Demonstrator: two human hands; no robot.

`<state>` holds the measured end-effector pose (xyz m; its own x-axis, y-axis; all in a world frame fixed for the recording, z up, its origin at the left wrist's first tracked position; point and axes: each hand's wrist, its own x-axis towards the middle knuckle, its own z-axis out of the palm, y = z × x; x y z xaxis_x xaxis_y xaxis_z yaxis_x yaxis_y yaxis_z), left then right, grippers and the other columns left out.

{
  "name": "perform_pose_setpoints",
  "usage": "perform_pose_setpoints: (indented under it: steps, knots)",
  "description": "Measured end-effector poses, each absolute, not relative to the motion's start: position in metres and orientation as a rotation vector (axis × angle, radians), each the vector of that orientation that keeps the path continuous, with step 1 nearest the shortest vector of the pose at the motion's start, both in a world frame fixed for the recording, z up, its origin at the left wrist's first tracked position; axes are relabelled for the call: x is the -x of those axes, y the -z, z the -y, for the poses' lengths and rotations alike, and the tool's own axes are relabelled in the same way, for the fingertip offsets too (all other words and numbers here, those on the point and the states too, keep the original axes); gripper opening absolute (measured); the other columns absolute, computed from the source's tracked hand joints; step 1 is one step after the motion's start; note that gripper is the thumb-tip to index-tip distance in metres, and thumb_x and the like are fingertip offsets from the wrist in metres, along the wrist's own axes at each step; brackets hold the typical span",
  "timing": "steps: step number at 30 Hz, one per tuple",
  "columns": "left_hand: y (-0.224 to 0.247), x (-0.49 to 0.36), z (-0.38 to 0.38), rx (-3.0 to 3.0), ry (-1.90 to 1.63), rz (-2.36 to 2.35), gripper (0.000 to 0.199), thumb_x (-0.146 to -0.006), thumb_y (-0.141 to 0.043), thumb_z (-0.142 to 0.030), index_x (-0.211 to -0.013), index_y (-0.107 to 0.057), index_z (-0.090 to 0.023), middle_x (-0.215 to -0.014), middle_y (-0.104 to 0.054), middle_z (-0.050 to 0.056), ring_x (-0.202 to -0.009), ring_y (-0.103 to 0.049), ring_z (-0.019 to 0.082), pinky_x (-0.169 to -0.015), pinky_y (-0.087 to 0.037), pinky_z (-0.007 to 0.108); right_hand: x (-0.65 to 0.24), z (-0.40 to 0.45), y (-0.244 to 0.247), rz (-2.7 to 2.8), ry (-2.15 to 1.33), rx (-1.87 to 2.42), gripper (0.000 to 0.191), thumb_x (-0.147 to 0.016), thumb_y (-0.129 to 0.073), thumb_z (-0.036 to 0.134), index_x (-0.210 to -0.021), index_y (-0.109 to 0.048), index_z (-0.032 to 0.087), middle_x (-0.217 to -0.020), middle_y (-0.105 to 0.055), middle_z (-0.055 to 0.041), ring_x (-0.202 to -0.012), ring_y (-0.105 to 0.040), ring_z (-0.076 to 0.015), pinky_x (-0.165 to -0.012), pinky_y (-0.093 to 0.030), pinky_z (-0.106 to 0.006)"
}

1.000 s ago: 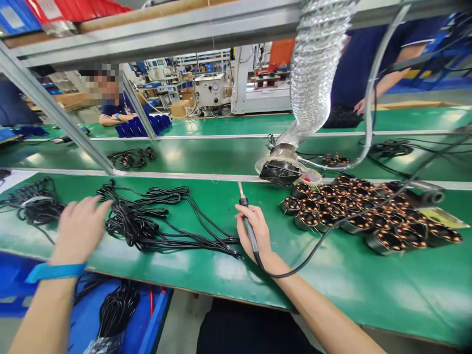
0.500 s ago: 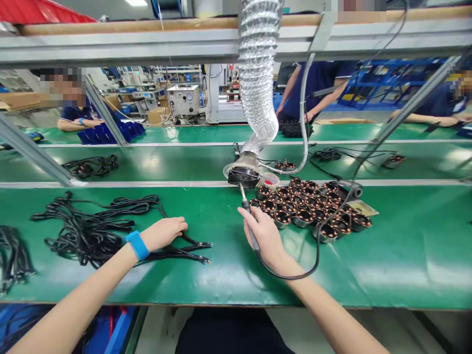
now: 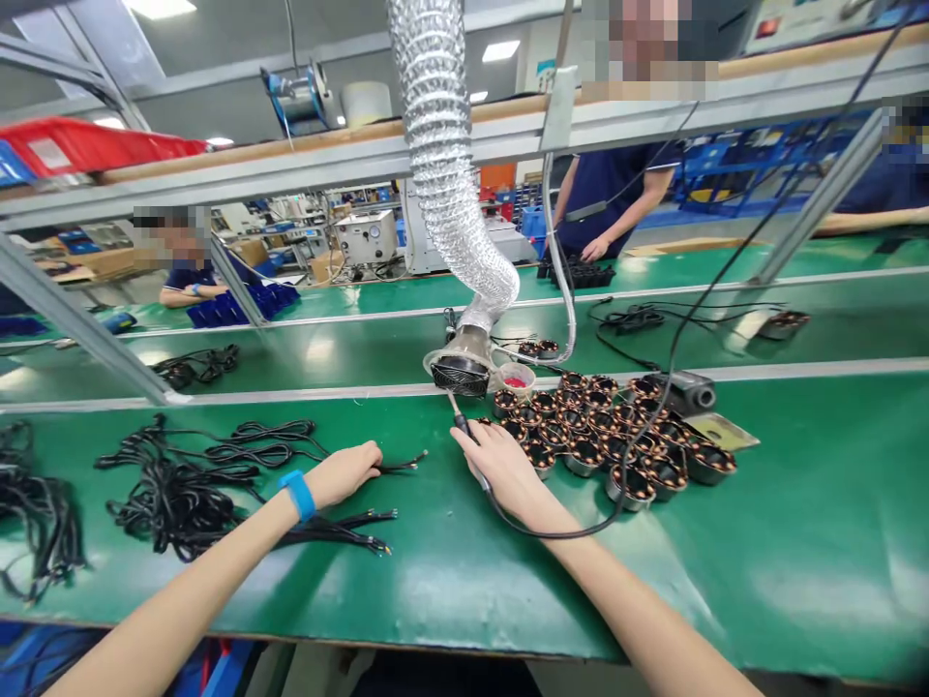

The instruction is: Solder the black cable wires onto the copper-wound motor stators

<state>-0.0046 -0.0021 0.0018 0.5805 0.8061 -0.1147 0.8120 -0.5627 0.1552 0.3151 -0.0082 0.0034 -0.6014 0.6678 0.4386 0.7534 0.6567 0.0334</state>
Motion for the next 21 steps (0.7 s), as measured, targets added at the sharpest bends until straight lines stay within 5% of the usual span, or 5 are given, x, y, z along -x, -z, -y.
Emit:
perform_pose_setpoints:
  steps: [5,11,15,21]
  knots:
    - [-0.026,-0.001,-0.060,-2.150,-0.344,-1.795,0.024,-0.079,-0.068,-0.042,-0.076,-0.066,-0.018,-0.090,-0.068,0.009,-0.088,-0.064,0.024,-0.084,-0.047,0.031,-0.314,0.002,0.011,2.456,0.344,1.088,0.041,-0.089,-0.050,0.008,-0.128,-0.052,0.018,-0.111,-0.060,-0.0124,-0.097,-0.056,-0.0254,-0.089,-0.044,-0.041]
    - [-0.019,0.009,-0.124,-1.669,-0.781,-2.248,0.015,-0.071,-0.068,-0.024,-0.069,-0.062,-0.010,-0.090,-0.067,0.028,-0.103,-0.063,0.041,-0.087,-0.047,0.047,-0.303,0.013,0.003,2.415,0.172,1.072,0.045,-0.085,-0.048,0.006,-0.128,-0.052,0.020,-0.112,-0.059,-0.0108,-0.094,-0.058,-0.0234,-0.089,-0.044,-0.040]
    - [-0.012,0.009,-0.131,-1.531,-1.072,-2.130,0.015,-0.073,-0.062,-0.025,-0.067,-0.060,-0.012,-0.081,-0.070,0.019,-0.087,-0.068,0.031,-0.080,-0.051,0.040,-0.297,0.030,-0.010,2.403,-0.100,1.049,0.051,-0.084,-0.052,0.010,-0.134,-0.046,0.020,-0.122,-0.054,-0.0119,-0.097,-0.058,-0.0240,-0.086,-0.048,-0.038]
    - [-0.039,0.001,-0.078,-1.571,-1.570,-1.637,0.020,-0.090,-0.047,-0.036,-0.093,-0.052,-0.017,-0.099,-0.068,0.010,-0.065,-0.062,0.011,-0.066,-0.050,0.026,-0.296,0.042,-0.020,2.331,-0.494,0.956,0.063,-0.082,-0.042,-0.001,-0.141,-0.038,0.021,-0.120,-0.052,-0.0114,-0.094,-0.058,-0.0194,-0.082,-0.050,-0.034]
